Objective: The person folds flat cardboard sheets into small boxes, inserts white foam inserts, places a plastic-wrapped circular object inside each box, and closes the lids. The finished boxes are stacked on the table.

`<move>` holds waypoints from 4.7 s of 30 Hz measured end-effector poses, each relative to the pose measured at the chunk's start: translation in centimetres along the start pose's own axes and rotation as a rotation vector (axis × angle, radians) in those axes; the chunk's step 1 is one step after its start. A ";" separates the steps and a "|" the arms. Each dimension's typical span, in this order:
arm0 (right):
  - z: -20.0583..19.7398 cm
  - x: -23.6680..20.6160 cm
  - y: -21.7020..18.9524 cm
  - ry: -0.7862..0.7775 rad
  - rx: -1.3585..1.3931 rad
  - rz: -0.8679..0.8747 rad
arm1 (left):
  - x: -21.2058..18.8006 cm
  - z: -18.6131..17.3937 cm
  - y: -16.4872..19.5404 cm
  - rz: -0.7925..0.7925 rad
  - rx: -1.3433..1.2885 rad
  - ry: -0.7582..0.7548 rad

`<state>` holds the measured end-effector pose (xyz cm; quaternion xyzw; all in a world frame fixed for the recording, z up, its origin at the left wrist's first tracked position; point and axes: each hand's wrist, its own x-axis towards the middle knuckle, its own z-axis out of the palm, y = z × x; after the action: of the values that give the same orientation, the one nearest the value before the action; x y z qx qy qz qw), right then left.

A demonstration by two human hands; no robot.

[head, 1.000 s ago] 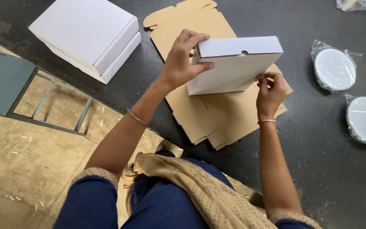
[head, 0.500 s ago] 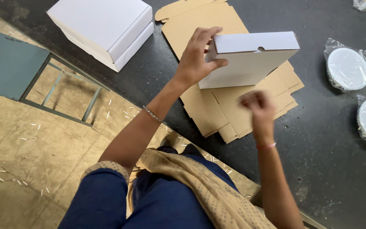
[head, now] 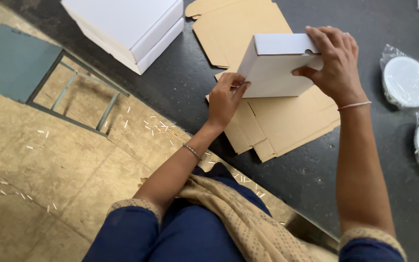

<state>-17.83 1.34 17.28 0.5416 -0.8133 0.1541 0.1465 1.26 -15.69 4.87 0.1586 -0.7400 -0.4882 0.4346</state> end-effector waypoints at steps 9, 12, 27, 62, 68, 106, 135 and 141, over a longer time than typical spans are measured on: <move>0.7 -0.4 0.7 0.041 0.001 -0.012 | -0.8 -0.8 0.4 0.155 0.160 -0.021; 0.7 -0.3 0.7 0.024 -0.001 -0.001 | -2.7 -2.5 0.1 0.197 0.138 -0.153; -2.3 2.6 -3.3 0.074 -0.269 -0.143 | -7.5 -18.6 -1.6 -0.249 0.435 -0.081; 24.7 24.6 -13.2 -0.160 1.049 0.355 | 7.9 -17.7 -8.0 -0.170 0.400 0.324; 23.9 25.0 -15.4 -0.156 1.033 0.319 | 8.0 -18.6 -9.1 -0.162 0.480 0.359; 5.6 -21.7 13.7 0.010 0.522 0.984 | -5.4 -1.5 -4.9 -0.478 0.042 -0.193; 7.4 -25.1 5.7 0.450 1.564 1.033 | -12.2 7.1 -0.4 -0.478 -0.144 0.022; 7.2 -22.8 1.3 0.150 0.701 0.619 | -14.3 12.0 3.0 0.044 0.705 -0.340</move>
<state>-11.07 17.96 1.41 0.2779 -0.8226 0.4945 -0.0397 0.43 2.18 -1.28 0.1989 -0.9270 -0.2141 0.2351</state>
